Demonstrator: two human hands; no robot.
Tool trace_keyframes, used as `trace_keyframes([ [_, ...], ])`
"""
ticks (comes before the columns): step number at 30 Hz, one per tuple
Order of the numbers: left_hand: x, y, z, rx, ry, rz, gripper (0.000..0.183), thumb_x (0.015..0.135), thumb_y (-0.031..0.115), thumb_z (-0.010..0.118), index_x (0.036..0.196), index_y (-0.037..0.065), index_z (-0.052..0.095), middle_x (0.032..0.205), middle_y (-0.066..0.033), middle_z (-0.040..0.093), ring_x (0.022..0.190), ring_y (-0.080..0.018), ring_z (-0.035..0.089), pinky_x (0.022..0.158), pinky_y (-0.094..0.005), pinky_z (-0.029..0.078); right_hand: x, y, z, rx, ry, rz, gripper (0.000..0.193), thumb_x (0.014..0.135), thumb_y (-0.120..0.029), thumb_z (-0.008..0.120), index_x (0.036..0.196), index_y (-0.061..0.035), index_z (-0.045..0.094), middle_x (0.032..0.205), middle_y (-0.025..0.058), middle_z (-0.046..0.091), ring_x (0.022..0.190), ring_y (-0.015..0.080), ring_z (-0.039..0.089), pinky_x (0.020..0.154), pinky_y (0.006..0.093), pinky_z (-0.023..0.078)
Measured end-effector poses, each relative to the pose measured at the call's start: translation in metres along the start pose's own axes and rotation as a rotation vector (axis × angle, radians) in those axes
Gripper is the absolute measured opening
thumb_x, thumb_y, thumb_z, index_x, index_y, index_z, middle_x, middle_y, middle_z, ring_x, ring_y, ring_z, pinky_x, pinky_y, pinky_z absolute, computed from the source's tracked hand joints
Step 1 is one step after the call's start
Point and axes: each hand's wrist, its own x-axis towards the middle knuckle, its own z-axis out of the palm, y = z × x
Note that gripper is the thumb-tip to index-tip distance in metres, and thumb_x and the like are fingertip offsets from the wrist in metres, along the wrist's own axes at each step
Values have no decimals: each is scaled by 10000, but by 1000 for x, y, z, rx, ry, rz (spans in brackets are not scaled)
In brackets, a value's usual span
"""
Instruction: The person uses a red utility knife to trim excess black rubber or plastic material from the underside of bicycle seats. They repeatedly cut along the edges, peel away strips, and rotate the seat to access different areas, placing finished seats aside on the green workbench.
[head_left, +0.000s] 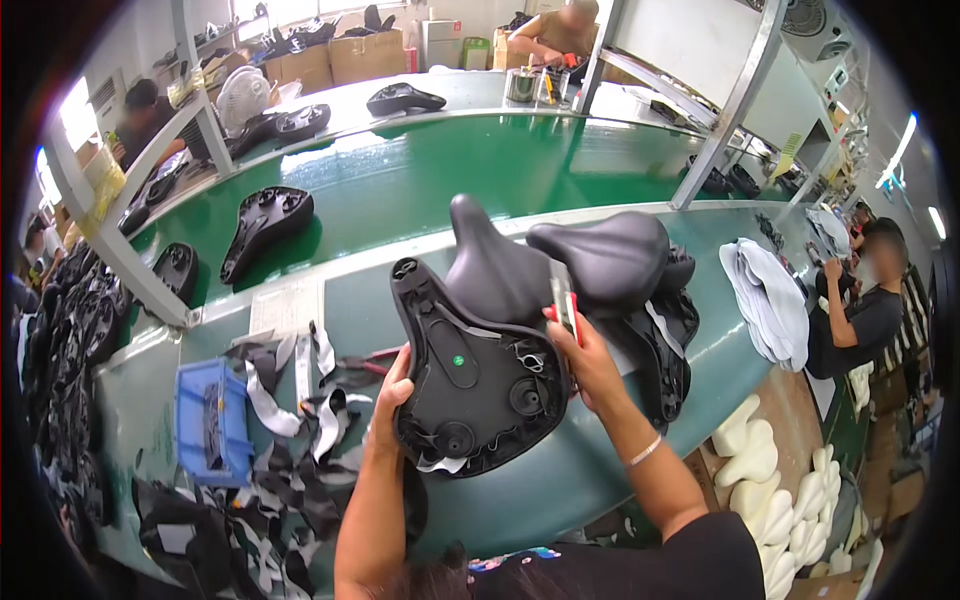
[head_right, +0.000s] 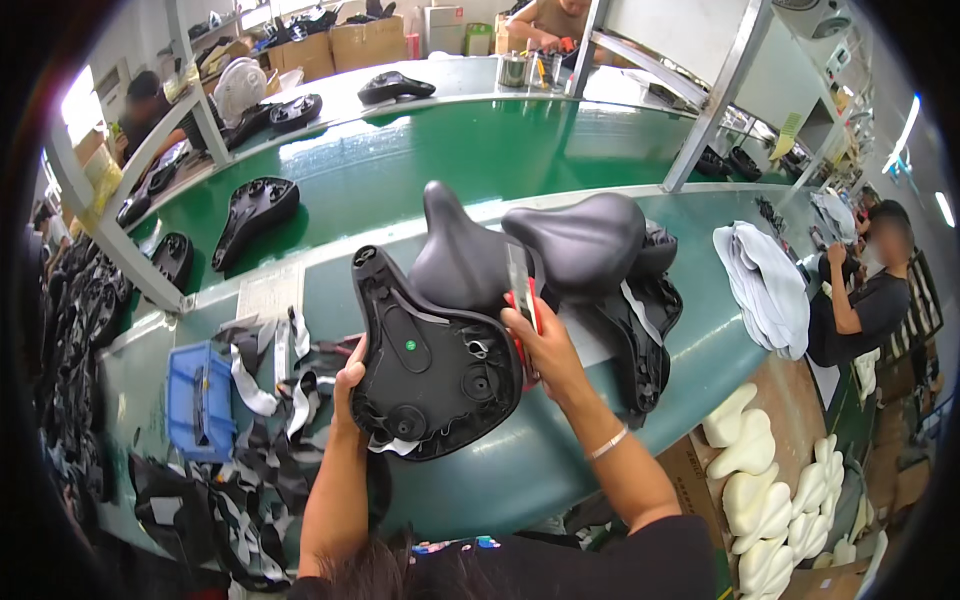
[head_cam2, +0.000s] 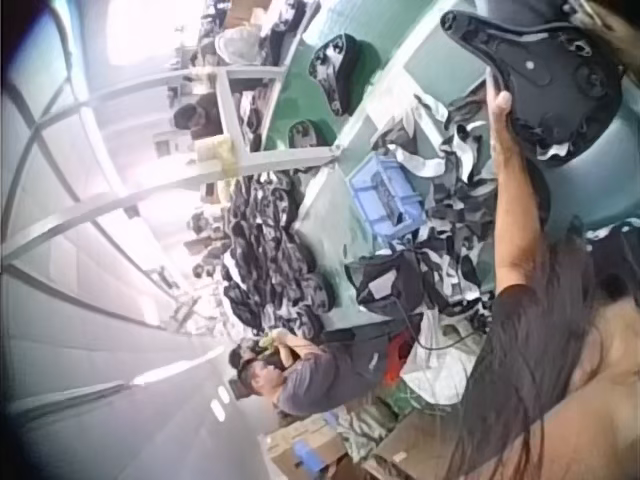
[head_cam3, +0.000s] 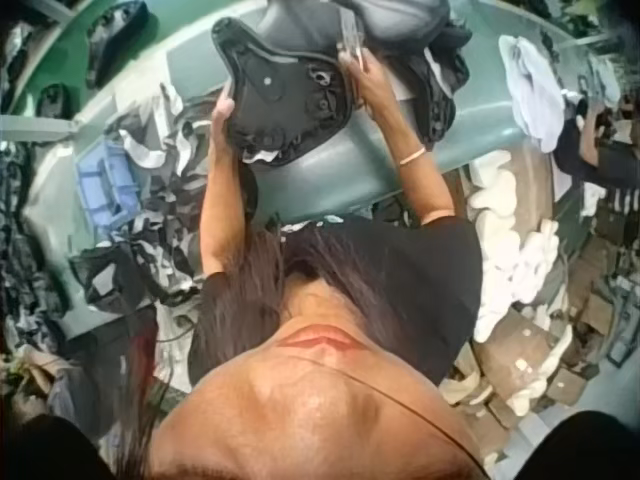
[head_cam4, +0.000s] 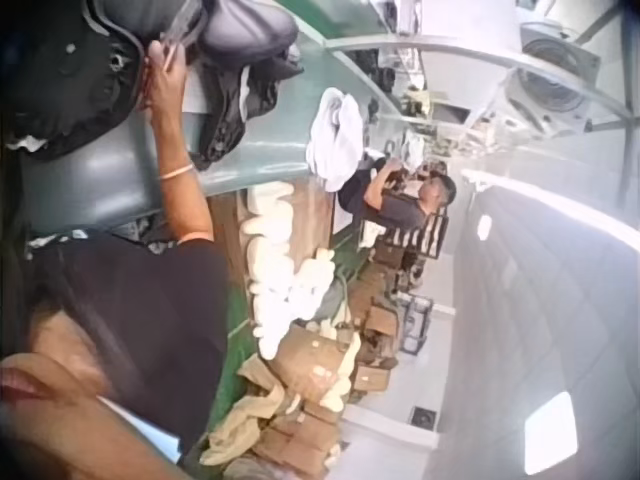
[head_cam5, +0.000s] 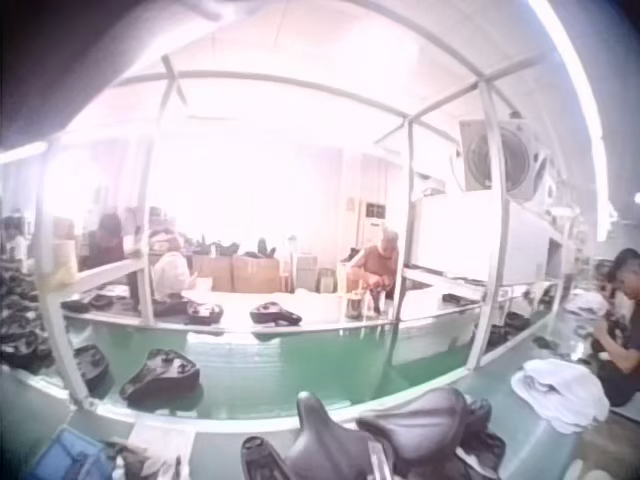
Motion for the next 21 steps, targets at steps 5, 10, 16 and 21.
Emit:
trace_keyframes([
  [5,-35,6,33,249,15,-250,812,786,441,678,1360,-41,364,1259,-139,508,1138,-197,513,975,-296,397,-85,31,-5,121,138,6,331,977,-200,519,1269,-49,482,1039,-11,528,913,46,475,842,208,396],
  [10,-66,24,46,330,148,-101,706,810,324,688,1355,-11,389,1207,-103,541,1072,-169,540,928,-297,444,-114,33,10,-205,-34,-143,382,955,-192,551,1302,-48,486,977,26,599,840,75,550,721,241,445],
  [16,-91,57,58,527,380,-294,467,812,235,639,1175,-34,521,954,-74,608,793,-111,602,720,-250,510,-116,8,-12,-725,-301,-857,586,799,-108,671,1353,-138,484,852,102,646,630,240,591,516,336,466],
  [21,-77,57,57,719,361,-319,431,793,267,641,1079,-47,566,910,-80,620,743,-111,599,663,-247,499,-98,-9,-13,-1109,-534,-857,589,841,-105,601,1388,-264,453,696,86,491,511,250,492,455,379,417],
])
